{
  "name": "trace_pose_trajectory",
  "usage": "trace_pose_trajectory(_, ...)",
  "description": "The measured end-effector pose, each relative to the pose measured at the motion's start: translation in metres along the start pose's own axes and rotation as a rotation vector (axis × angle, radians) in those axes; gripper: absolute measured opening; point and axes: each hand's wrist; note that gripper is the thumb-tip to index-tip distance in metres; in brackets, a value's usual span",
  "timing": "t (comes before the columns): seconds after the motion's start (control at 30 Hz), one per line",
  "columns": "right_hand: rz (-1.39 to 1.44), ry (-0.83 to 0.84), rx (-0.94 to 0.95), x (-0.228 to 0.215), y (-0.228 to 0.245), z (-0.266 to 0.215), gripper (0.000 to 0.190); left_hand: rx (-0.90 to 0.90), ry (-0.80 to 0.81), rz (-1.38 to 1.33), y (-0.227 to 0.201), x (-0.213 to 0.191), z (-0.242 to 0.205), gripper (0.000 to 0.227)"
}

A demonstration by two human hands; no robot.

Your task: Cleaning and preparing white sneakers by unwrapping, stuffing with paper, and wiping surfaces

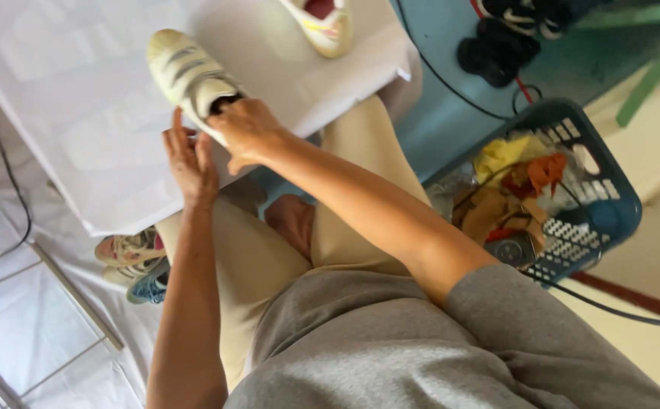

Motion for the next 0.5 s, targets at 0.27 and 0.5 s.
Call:
trace_pose_trajectory(0.27, -0.11, 0.107, -0.008, 0.006, 0.002, 0.002, 0.088, -0.009, -0.035, 0.069, -0.004, 0.002, -0.003, 0.052)
trace_pose_trajectory(0.5, -0.215, 0.111, -0.026, 0.002, 0.015, -0.004, 0.071, 0.012, -0.091, 0.144, -0.009, 0.005, -0.008, 0.054)
Point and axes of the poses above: each hand's wrist, its own z-axis towards the middle knuckle, its own x-axis out of the palm, y = z × x, and after that the axes turned 10 degrees about -y, right-handed
